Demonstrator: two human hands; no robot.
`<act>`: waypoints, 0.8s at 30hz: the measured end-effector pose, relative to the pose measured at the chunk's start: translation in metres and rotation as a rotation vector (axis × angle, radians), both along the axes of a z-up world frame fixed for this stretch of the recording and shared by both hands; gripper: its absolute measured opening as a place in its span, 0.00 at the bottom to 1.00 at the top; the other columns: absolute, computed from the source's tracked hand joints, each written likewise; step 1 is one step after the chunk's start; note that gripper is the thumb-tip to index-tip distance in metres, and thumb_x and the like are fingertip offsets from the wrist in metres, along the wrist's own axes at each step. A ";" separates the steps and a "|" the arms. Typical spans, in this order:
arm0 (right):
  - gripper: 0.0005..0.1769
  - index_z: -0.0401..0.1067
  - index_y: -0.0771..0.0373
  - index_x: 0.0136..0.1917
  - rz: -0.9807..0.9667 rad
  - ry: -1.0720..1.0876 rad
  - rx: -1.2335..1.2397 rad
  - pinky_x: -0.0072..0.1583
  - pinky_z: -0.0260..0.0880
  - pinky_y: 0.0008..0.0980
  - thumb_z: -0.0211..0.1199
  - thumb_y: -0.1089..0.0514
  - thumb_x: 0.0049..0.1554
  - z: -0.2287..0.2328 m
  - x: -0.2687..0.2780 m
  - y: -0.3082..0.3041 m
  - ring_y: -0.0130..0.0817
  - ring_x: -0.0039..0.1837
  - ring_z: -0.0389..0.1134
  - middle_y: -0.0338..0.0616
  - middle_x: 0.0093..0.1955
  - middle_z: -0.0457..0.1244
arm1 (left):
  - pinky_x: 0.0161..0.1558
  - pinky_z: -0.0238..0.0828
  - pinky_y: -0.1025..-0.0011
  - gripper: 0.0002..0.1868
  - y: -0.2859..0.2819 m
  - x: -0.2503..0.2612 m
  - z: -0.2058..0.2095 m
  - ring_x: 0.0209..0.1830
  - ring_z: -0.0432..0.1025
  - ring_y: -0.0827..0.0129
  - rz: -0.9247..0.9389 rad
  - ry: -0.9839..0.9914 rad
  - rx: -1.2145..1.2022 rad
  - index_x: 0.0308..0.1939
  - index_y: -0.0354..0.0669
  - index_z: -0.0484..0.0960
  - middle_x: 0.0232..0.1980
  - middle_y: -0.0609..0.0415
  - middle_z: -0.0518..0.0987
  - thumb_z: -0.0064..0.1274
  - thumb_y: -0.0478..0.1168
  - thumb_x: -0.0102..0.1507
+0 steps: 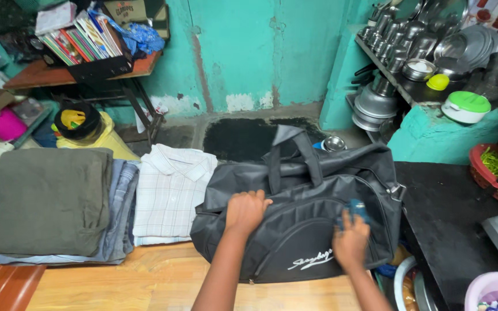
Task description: The person wipes a black duffel bag with a blue cloth on a wooden table. They rotate the bag to clean different sides and the handles, then place the cloth inside the bag to wipe the interior.
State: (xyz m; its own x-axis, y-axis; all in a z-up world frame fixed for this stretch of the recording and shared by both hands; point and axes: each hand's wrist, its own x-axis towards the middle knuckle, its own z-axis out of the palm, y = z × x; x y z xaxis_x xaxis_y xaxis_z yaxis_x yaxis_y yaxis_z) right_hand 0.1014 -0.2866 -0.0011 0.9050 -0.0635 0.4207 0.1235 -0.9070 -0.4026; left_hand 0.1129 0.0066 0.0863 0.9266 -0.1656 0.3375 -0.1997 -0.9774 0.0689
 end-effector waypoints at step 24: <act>0.38 0.63 0.59 0.74 0.659 0.174 -0.007 0.67 0.62 0.46 0.59 0.64 0.49 -0.048 -0.064 0.109 0.50 0.71 0.59 0.51 0.70 0.61 | 0.67 0.30 0.21 0.51 0.016 -0.087 0.006 0.81 0.32 0.41 0.283 0.179 -0.011 0.76 0.69 0.63 0.84 0.48 0.39 0.63 0.67 0.50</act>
State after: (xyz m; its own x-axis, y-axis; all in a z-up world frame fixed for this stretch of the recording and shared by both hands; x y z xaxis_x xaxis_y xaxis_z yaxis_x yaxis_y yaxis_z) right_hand 0.0371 -0.1773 -0.0492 0.8079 0.5266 0.2644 0.5855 -0.6667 -0.4613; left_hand 0.0254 0.0221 0.0923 0.9801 0.1093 0.1660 0.0954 -0.9914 0.0893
